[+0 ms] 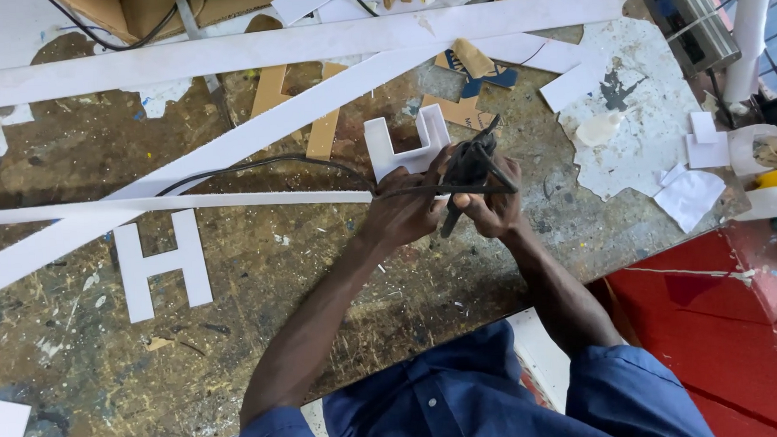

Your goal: Using a heat gun to soften plastic strips and bending them to form the edges of a 3D letter sign, then securing them with glue.

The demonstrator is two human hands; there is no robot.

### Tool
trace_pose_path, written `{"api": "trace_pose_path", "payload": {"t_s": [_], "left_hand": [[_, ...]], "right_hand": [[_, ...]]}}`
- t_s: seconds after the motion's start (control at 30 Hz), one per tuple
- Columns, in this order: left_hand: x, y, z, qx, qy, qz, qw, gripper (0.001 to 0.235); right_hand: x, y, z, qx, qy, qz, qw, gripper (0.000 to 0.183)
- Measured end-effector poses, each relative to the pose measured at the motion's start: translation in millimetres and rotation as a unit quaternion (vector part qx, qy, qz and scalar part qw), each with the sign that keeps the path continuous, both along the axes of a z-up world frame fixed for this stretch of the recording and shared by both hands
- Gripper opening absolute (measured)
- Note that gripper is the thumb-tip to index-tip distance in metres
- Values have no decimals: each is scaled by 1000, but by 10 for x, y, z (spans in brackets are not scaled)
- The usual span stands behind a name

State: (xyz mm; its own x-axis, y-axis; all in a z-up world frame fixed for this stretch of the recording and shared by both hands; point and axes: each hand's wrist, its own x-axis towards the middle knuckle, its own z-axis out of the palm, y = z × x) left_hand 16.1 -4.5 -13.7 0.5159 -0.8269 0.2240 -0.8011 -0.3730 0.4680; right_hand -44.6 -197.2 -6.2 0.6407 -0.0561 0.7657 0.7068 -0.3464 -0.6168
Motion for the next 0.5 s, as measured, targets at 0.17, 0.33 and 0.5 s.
{"api": "trace_pose_path", "payload": {"t_s": [0.17, 0.33, 0.5], "left_hand": [[80, -86, -49, -2, -9, -19, 1000, 67], [117, -151, -58, -9, -34, -33, 999, 55], [108, -132, -154, -42, -58, -52, 996, 51]], "right_hand": [[10, 48, 64, 6, -12, 2, 1000, 44], [-6, 66, 233, 20, -13, 23, 999, 44], [-20, 38, 221, 16, -13, 27, 999, 47]]}}
